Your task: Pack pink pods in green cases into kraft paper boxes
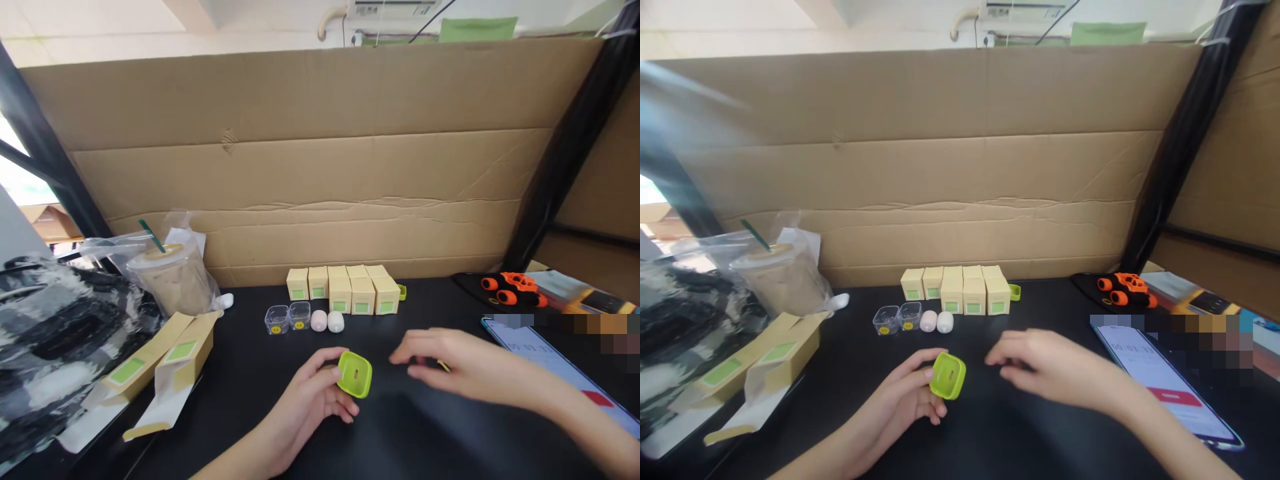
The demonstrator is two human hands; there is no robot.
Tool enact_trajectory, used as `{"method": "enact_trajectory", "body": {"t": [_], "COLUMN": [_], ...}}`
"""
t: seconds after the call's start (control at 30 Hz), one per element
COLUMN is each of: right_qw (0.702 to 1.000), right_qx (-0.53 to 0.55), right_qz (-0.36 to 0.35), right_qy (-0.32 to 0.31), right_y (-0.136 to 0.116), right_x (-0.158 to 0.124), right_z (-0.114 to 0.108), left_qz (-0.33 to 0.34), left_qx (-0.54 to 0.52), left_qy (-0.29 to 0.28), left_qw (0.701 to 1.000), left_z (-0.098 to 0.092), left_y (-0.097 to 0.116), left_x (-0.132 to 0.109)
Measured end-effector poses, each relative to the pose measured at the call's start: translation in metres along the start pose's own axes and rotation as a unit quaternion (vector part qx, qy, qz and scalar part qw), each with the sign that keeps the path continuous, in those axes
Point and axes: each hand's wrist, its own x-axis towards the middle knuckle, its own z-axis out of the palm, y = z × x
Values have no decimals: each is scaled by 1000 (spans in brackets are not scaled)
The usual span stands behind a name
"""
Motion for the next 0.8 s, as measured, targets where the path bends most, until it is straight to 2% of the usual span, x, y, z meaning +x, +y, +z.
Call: {"method": "enact_trajectory", "body": {"t": [0.07, 0.17, 0.33, 0.47, 0.6, 0.7, 0.8], "right_qw": [997, 987, 982, 985, 990, 968, 932], "right_qx": [-52, -58, -46, -29, 71, 179, 298], "right_qz": [64, 152, 185, 170, 75, 37, 26], "right_qy": [9, -9, -18, -8, 100, 173, 203], "right_y": [21, 47, 62, 53, 33, 12, -9], "right_x": [-6, -11, -8, -4, 5, 12, 17], "right_z": [-12, -13, -2, -1, 7, 21, 39], "left_qz": [2, 15, 15, 20, 24, 34, 45], "left_qx": [-20, -54, -82, -46, -27, -21, -14], "left_qy": [0, -7, -32, -20, -17, -8, 21], "left_qw": [1000, 998, 996, 999, 999, 999, 999], "left_z": [-1, -1, -2, -1, 0, 1, 3], "left_y": [5, 8, 11, 10, 10, 9, 7], "left_x": [-1, 0, -1, -4, -4, -3, -4]}}
